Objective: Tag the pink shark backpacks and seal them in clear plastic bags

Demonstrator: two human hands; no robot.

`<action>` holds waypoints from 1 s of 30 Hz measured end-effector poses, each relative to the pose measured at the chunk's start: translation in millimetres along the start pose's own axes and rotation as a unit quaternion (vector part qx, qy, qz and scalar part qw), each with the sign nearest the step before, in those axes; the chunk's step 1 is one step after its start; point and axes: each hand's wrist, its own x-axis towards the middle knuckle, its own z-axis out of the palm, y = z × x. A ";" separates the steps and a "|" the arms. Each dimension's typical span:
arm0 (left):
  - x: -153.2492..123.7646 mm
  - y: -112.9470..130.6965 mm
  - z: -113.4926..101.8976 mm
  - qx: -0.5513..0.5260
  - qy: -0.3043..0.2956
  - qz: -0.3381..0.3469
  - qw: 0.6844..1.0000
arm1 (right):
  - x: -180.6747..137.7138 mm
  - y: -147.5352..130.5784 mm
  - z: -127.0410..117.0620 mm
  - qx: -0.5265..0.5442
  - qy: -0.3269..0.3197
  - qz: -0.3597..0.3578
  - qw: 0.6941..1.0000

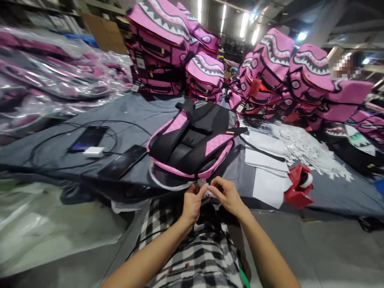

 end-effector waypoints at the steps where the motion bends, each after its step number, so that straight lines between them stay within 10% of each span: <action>1: 0.6 -0.3 -0.2 -0.002 -0.004 0.007 1.000 | 8.5 -0.7 4.0 -0.049 -0.011 -0.027 0.998; 10: 1.7 -0.5 -6.5 -0.021 -0.043 -0.004 0.999 | 30.9 15.2 16.0 -0.288 0.019 -0.048 0.956; 23: 1.3 -14.3 -13.3 -0.106 0.004 -0.060 0.993 | 28.8 34.5 18.2 0.012 -0.056 0.038 0.998; 30: -3.4 -7.5 -10.6 -0.086 0.049 -0.091 0.991 | 24.6 24.5 37.0 -0.072 0.090 0.031 0.993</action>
